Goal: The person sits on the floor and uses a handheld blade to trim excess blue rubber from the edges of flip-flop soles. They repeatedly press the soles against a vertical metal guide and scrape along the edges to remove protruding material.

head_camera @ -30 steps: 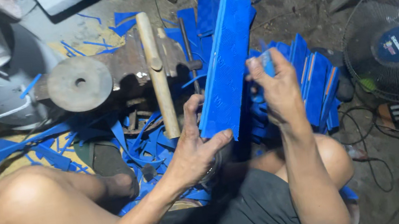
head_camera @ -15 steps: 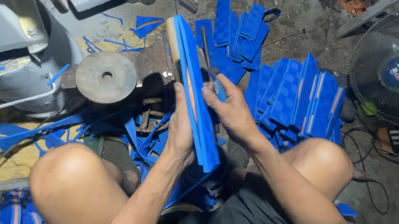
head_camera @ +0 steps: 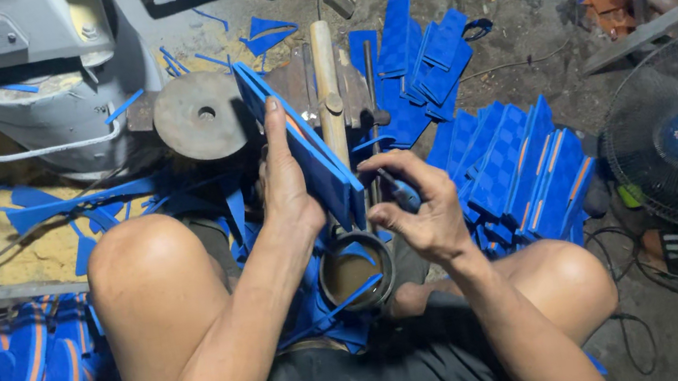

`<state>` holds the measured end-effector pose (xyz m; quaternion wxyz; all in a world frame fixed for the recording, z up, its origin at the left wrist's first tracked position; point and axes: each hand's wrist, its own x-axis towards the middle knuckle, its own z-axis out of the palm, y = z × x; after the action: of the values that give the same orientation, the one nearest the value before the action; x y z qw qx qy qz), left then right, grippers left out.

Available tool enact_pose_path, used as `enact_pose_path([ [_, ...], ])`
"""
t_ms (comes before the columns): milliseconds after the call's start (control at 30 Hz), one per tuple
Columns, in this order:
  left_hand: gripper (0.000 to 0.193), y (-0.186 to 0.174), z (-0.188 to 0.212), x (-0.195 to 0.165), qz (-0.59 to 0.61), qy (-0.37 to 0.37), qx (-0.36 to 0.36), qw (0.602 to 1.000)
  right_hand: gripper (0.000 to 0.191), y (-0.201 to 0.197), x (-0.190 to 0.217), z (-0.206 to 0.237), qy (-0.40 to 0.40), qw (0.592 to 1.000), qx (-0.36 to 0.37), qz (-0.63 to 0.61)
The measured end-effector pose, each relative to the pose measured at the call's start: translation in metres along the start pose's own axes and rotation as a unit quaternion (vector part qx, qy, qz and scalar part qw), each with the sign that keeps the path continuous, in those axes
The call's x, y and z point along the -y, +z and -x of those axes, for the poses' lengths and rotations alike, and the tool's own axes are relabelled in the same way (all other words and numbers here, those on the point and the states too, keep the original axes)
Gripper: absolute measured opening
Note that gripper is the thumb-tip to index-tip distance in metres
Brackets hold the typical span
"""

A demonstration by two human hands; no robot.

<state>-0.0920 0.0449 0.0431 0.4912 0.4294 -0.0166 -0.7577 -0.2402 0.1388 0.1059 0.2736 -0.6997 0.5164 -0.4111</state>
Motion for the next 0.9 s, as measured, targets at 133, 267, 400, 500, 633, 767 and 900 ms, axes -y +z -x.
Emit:
enact_pose_path([
  [133, 0.047, -0.003, -0.008, 0.01, -0.038, 0.065, -0.002, 0.997, 0.041, 0.011, -0.003, 0.004, -0.032, 0.999, 0.008, 0.013],
  [267, 0.046, -0.012, -0.014, 0.017, 0.015, 0.109, 0.05, 0.993, 0.031, 0.022, -0.001, 0.008, -0.052, 0.998, -0.031, 0.015],
  [400, 0.049, -0.012, -0.012, 0.015, -0.008, 0.063, 0.001, 0.998, 0.026, 0.025, 0.0, 0.005, -0.017, 0.998, -0.051, 0.009],
  [500, 0.052, -0.008, -0.009, 0.011, 0.013, 0.047, -0.004, 0.999, 0.025, 0.018, 0.003, 0.0, -0.061, 0.997, -0.042, 0.011],
  [633, 0.062, -0.005, -0.011, 0.003, -0.008, -0.004, -0.001, 1.0, 0.034, 0.011, 0.008, -0.003, -0.144, 0.978, -0.066, 0.134],
  [767, 0.064, -0.003, -0.018, -0.002, 0.02, 0.018, -0.025, 0.999, 0.055, 0.017, 0.01, -0.005, -0.217, 0.938, -0.052, 0.264],
  [900, 0.067, -0.003, -0.02, -0.003, -0.002, 0.012, -0.061, 0.998, 0.052, 0.027, 0.008, -0.005, -0.233, 0.905, -0.019, 0.356],
])
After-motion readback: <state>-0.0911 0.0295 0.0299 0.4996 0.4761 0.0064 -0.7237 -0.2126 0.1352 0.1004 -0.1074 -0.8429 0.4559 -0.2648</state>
